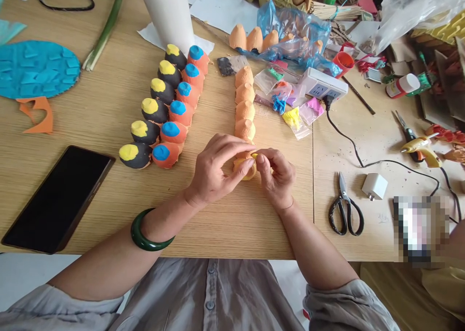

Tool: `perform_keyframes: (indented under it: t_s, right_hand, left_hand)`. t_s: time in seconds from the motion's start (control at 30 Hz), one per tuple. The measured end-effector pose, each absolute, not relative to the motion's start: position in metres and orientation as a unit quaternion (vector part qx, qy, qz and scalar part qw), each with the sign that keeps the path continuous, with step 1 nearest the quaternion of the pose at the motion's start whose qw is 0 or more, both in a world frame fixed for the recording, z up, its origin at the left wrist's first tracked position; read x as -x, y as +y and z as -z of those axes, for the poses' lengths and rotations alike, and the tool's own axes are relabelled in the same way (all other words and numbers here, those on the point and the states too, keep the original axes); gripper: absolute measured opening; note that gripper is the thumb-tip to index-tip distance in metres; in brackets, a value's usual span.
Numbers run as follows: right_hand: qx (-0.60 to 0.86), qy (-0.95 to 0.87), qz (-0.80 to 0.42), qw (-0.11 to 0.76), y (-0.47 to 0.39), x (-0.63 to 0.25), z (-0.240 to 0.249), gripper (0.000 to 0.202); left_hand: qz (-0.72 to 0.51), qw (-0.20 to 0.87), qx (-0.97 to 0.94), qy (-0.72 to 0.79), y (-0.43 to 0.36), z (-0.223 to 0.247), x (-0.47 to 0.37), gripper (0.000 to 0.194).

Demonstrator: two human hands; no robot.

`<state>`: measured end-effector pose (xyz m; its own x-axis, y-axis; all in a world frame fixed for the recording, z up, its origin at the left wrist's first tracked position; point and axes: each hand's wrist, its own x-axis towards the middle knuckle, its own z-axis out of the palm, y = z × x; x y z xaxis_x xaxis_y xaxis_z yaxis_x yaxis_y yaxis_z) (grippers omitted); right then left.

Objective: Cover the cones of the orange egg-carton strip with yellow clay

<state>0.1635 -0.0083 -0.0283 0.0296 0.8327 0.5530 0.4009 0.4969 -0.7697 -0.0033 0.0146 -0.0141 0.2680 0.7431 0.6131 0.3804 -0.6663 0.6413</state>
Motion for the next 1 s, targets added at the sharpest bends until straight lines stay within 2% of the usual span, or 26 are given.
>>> perform_keyframes:
  t_s: [0.27, 0.43, 0.53, 0.8, 0.9, 1.0]
  right_hand:
    - [0.46, -0.673, -0.215, 0.537, -0.0088, -0.1648, 0.0287, 0.026]
    - [0.438, -0.643, -0.246, 0.578, -0.0098, -0.1652, 0.0284, 0.008]
    - [0.417, -0.677, -0.257, 0.55, -0.0097, -0.1667, 0.0285, 0.018]
    - [0.419, -0.695, -0.228, 0.538, -0.0069, -0.1679, 0.0304, 0.008]
    - [0.438, -0.672, -0.242, 0.546, -0.0074, -0.1674, 0.0314, 0.002]
    - [0.457, -0.656, -0.252, 0.546, -0.0076, -0.167, 0.0318, 0.012]
  left_hand:
    - [-0.497, 0.161, -0.783, 0.338, 0.0161, 0.018, 0.002, 0.007]
    - [-0.499, 0.157, -0.773, 0.358, 0.016, 0.017, 0.001, 0.007]
    - [-0.503, 0.158, -0.766, 0.367, 0.0167, 0.0169, 0.0007, 0.012]
    - [-0.505, 0.178, -0.759, 0.37, 0.016, 0.0148, 0.0007, 0.021]
    - [-0.497, 0.176, -0.759, 0.382, 0.0144, 0.0133, 0.0016, 0.017]
    - [-0.481, 0.171, -0.771, 0.381, 0.0139, 0.0138, 0.0023, 0.015]
